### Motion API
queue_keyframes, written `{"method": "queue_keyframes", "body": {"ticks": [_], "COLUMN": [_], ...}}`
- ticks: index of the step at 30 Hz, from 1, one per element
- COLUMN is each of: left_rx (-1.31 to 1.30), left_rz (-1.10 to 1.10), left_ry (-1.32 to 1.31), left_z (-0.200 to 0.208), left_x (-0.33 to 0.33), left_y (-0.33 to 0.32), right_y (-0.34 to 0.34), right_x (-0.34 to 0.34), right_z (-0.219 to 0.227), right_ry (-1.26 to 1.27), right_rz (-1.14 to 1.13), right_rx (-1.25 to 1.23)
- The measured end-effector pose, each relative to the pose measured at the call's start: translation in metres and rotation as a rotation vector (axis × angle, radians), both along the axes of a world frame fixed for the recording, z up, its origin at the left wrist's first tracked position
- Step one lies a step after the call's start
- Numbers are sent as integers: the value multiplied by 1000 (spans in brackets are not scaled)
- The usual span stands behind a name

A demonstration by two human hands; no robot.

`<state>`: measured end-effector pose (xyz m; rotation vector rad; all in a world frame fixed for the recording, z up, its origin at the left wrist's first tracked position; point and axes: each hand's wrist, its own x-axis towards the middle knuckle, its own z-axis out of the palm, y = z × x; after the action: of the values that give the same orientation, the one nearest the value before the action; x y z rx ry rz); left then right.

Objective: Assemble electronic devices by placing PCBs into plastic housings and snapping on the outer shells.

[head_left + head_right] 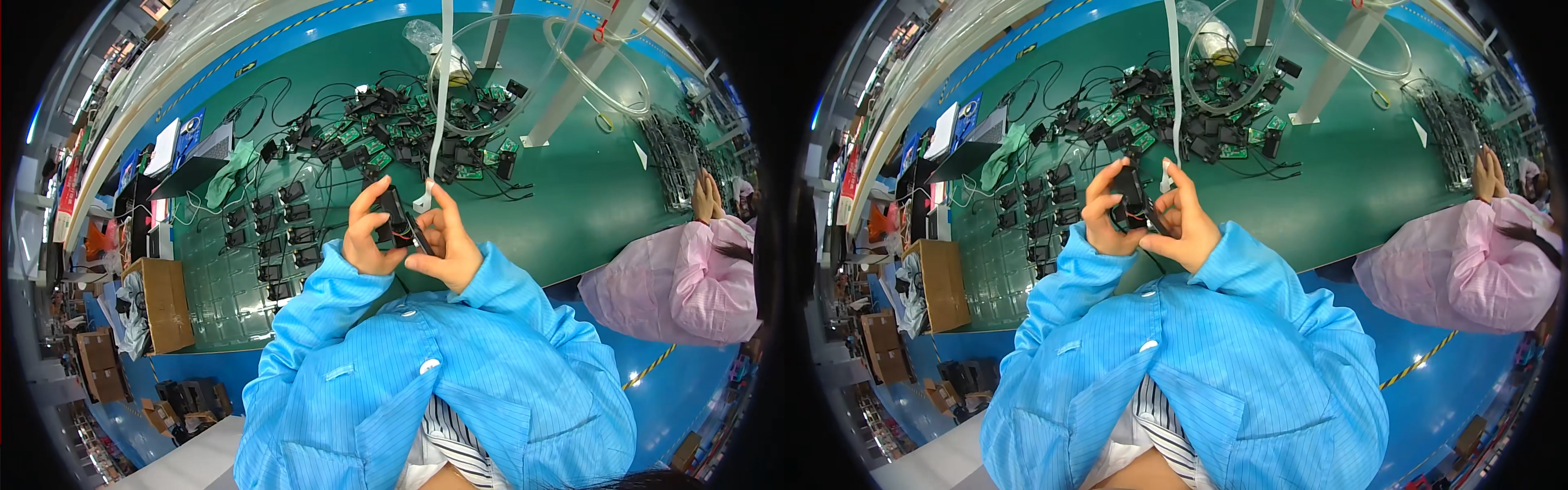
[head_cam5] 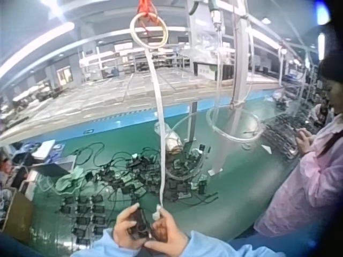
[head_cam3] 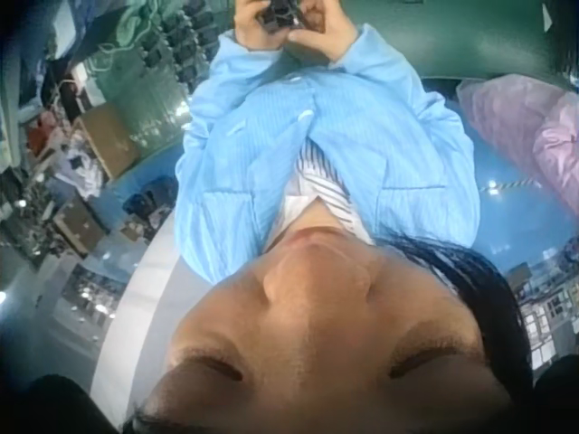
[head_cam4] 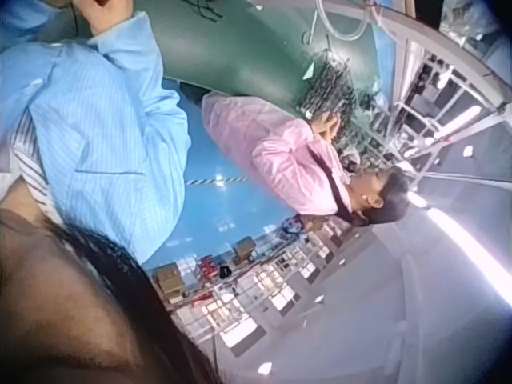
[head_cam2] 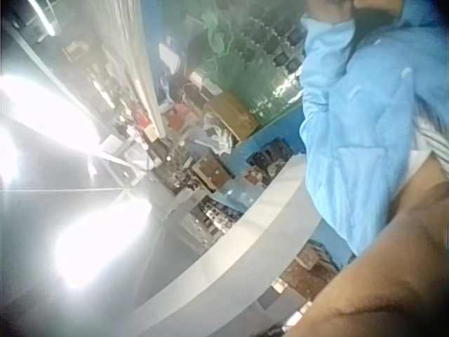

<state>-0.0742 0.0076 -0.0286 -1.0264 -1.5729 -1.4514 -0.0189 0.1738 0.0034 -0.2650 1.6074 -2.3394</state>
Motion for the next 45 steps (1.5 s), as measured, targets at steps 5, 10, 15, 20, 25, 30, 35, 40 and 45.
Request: {"method": "queue_keyframes", "body": {"ticks": [5,10,15,20,25,30,35,40,45], "left_rx": [-305,157,-157,-98,-40,65,-114,18,103], "left_rz": [-447,-1202,-111,-220,-198,-136,159,166,139], "left_ry": [-727,-1373,-873,-853,-1067,-989,-630,-576,-709], "left_z": [12,14,40,42,55,71,64,64,64], "left_x": [22,32,55,71,70,67,61,56,56], "left_y": [-29,-32,-11,6,-2,2,4,5,4], "right_y": [15,5,-6,-16,-9,-10,-8,-4,4], "right_x": [3,15,13,8,7,13,22,7,6], "right_z": [38,22,5,8,11,4,2,17,24], "right_ry": [802,906,622,561,422,635,705,1222,1286], "right_rz": [-165,-248,-519,-506,-383,-410,-348,-227,-241], "right_rx": [887,826,484,200,-79,61,260,254,402]}}
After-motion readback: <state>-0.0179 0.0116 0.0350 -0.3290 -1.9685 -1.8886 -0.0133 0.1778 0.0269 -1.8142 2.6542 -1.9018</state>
